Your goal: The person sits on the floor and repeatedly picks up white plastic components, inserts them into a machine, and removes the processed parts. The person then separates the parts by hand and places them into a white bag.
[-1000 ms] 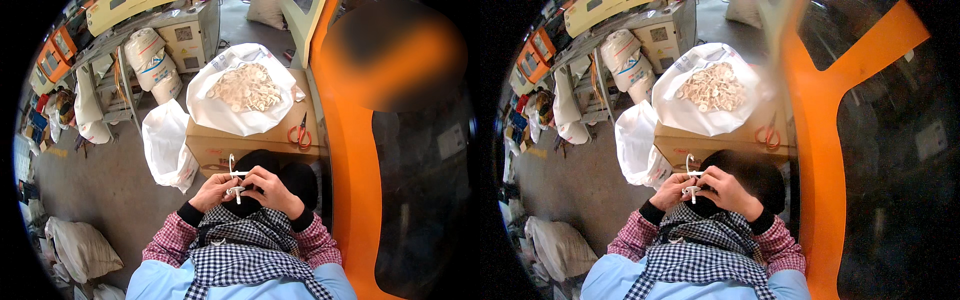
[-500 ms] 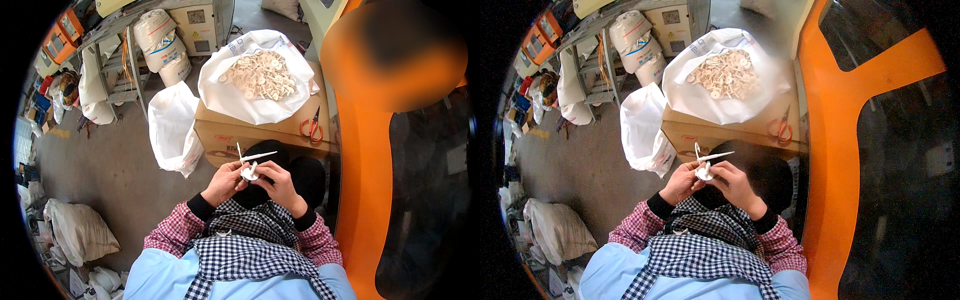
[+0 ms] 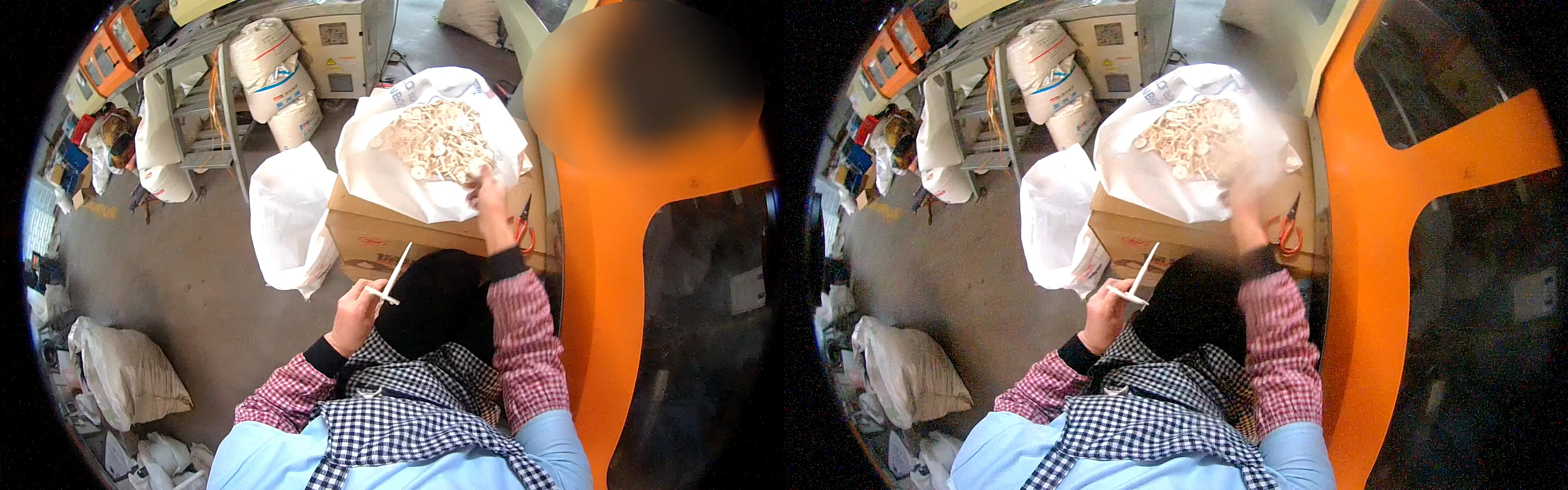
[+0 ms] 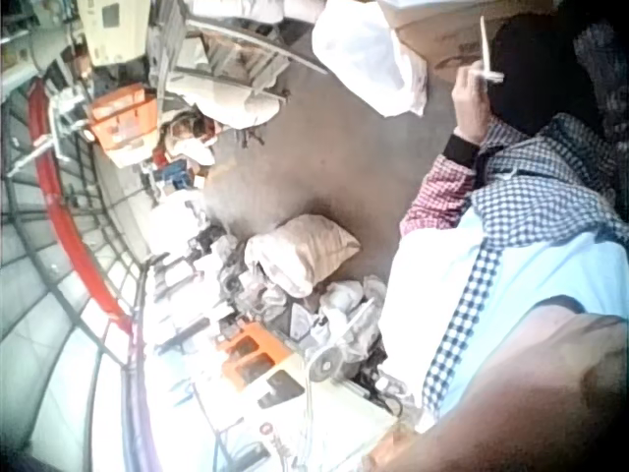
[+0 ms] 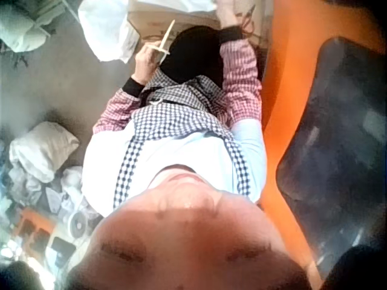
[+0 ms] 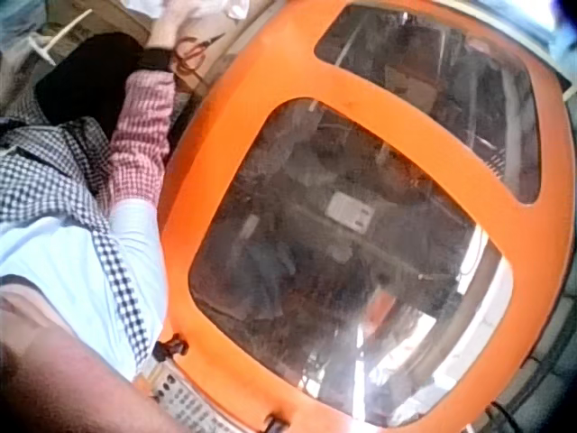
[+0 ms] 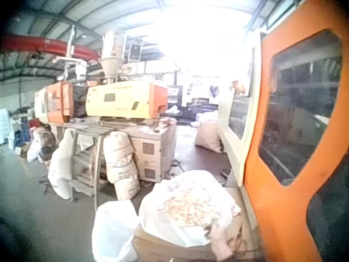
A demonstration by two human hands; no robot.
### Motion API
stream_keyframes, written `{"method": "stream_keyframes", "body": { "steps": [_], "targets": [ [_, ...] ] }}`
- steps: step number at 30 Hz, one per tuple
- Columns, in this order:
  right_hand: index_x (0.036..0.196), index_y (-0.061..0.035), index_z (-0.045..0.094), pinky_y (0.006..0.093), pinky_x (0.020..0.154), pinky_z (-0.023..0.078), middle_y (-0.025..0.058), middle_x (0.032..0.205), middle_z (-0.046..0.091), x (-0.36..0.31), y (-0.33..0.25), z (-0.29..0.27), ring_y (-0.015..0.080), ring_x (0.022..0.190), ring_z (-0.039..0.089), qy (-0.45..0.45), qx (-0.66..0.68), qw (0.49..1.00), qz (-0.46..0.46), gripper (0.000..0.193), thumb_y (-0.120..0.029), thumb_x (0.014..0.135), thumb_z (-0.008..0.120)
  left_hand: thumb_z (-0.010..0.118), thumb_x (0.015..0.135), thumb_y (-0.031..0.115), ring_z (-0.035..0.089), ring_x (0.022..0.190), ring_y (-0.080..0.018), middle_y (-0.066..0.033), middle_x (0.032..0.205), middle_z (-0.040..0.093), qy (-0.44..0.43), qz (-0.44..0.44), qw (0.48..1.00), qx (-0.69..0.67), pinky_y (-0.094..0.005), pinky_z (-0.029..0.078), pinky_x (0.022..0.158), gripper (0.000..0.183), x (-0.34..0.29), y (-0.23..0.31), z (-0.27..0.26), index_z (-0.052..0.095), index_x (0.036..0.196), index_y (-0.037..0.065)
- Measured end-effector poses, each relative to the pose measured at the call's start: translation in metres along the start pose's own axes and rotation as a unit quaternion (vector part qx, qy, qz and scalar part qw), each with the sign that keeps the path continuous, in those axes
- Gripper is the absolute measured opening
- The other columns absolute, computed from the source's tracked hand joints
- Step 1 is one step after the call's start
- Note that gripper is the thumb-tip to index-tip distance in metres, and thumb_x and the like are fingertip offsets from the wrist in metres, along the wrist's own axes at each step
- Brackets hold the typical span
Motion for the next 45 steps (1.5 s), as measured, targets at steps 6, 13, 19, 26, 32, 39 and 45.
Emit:
{"method": "stream_keyframes", "body": {
  "steps": [6,13,19,26,32,39,45],
  "targets": [
    [0.104,0.0011,0.055,0.0219,0.043,0.035,0.0033,0.078,0.060,-0.042,-0.025,0.010,0.0071,0.051,0.047,-0.002,0.010,0.999,-0.044,0.030,-0.025,0.090,0.055,0.055,0.087,0.002,0.059,0.062,-0.0132,-0.0101,0.073,0.061,-0.005,-0.309,0.946,-0.102,-0.0266,0.046,0.053,0.012,-0.055,-0.080,-0.002,0.057,0.098,-0.003],
    [0.087,0.0009,0.062,0.0199,0.039,0.031,0.0009,0.063,0.056,-0.161,-0.008,-0.010,0.0038,0.044,0.042,-0.031,-0.026,0.997,-0.062,0.023,-0.017,0.094,0.049,0.052,0.087,-0.002,0.056,0.062,-0.0129,-0.0083,0.073,0.056,0.219,-0.052,0.948,0.225,-0.0256,0.047,0.057,0.005,-0.009,-0.091,-0.118,0.054,0.091,0.000],
    [0.091,-0.0001,0.063,0.0186,0.042,0.033,0.0012,0.066,0.057,-0.191,-0.011,-0.025,0.0033,0.047,0.043,-0.024,-0.049,0.995,-0.088,0.021,-0.017,0.094,0.050,0.059,0.086,0.011,0.060,0.084,-0.0320,-0.0196,0.104,0.058,0.205,-0.189,0.940,0.195,-0.0352,0.048,0.073,0.030,0.054,-0.195,-0.129,0.052,0.112,-0.001],
    [0.092,-0.0036,0.062,0.0190,0.045,0.039,0.0031,0.069,0.059,-0.234,-0.012,-0.062,0.0046,0.050,0.048,0.070,-0.062,0.986,-0.135,0.014,-0.015,0.092,0.053,0.053,0.083,0.002,0.053,0.088,-0.0383,-0.0216,0.103,0.049,0.083,-0.020,0.988,0.126,-0.0412,0.047,0.075,0.031,0.079,-0.107,0.000,0.049,0.113,0.000],
    [0.091,-0.0043,0.062,0.0340,0.053,0.046,0.0066,0.070,0.060,-0.286,0.005,-0.099,0.0189,0.059,0.058,0.215,-0.135,0.922,-0.293,0.017,-0.020,0.090,0.054,0.068,0.067,-0.001,0.060,0.087,-0.0290,-0.0131,0.095,0.063,-0.335,0.320,0.830,-0.311,-0.0348,0.049,0.073,0.025,0.023,0.229,0.113,0.061,0.091,0.002],
    [0.089,-0.0040,0.062,0.0362,0.055,0.046,0.0090,0.071,0.060,-0.336,-0.034,-0.146,0.0225,0.061,0.058,0.232,-0.174,0.906,-0.308,0.019,-0.022,0.088,0.055,0.079,0.069,0.016,0.051,0.108,-0.0336,-0.0204,0.123,0.049,-0.425,0.523,0.540,-0.504,-0.0394,0.044,0.090,0.077,-0.085,0.446,0.067,0.037,0.130,-0.007],
    [0.088,-0.0038,0.062,0.0381,0.056,0.046,0.0110,0.071,0.061,-0.366,-0.039,-0.147,0.0255,0.063,0.058,0.244,-0.221,0.891,-0.312,0.021,-0.024,0.087,0.056,0.069,0.081,0.012,0.060,0.086,-0.0167,-0.0137,0.095,0.058,-0.640,0.273,0.480,-0.534,-0.0275,0.048,0.069,0.038,-0.147,0.471,0.086,0.045,0.106,-0.004]
  ]
}}
Point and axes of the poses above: each hand's wrist, its own x-axis towards the middle knuckle, its own z-axis out of the palm, y = z × x, the point moved 7 cm from there along x, towards the middle knuckle
